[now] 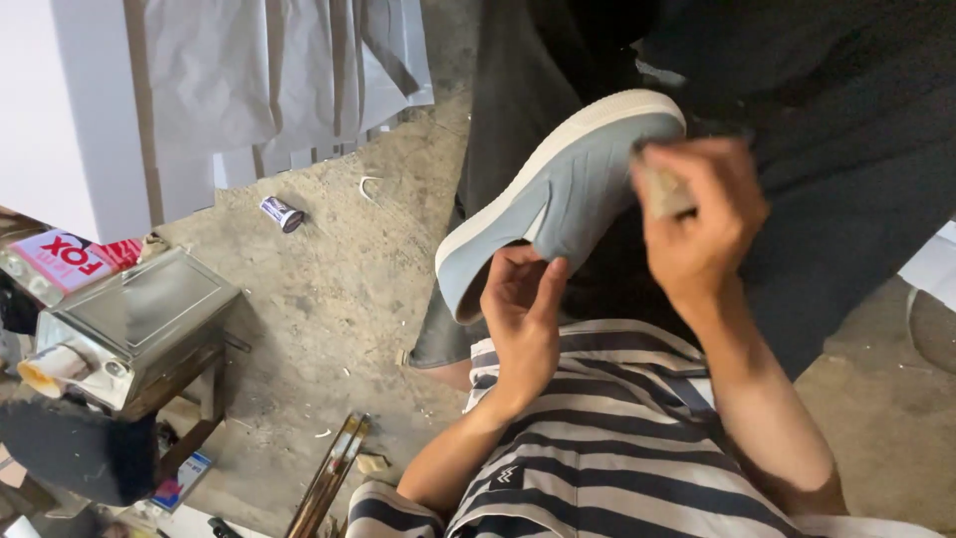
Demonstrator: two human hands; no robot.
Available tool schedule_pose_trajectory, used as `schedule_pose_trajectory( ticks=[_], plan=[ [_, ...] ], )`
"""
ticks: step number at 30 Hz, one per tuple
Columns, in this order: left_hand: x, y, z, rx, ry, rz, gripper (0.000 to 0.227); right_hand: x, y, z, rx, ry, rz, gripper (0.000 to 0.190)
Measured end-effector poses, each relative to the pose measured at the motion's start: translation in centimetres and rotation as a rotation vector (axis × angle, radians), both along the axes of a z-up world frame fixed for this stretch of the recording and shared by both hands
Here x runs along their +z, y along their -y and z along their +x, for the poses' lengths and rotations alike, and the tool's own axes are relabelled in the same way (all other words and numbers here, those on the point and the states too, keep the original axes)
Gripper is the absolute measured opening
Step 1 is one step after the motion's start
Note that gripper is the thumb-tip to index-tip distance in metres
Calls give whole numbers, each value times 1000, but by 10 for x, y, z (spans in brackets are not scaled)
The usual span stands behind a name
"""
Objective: The person wipes a light blue slip-on shoe with a cloth, focusing on the white sole and upper surface. They rotate the shoe to clean different areas, then place it back on the table and pick up another shoe to continue wiping.
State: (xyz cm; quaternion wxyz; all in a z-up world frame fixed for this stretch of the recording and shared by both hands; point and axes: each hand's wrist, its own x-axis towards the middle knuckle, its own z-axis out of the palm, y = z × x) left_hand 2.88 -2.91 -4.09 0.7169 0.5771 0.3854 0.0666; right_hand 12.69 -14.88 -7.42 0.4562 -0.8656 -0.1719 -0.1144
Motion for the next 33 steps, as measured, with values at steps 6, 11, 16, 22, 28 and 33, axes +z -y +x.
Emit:
schedule_pose_trajectory(
  ticks=[6,11,16,22,28,33],
  plan=[
    [-9,-6,0,38,14,65,8,9,-11,-14,82,-96,55,7],
    [15,-9,10,-197,22,-56,9,-6,9,28,52,0,-42,12],
    [16,-13,9,-94,18,-211,29,28,-23,-17,182,-254,218,5],
    [9,-21,1,-333,-227,-367,55,1,27,32,125,-29,-21,12],
    [-18,-40,-9,-81,-415,-972,100,13,15,-17,231,-112,-30,14],
    [24,-26,1,-66,-392,-807,94,21,10,-21,138,-49,-81,10]
  ],
)
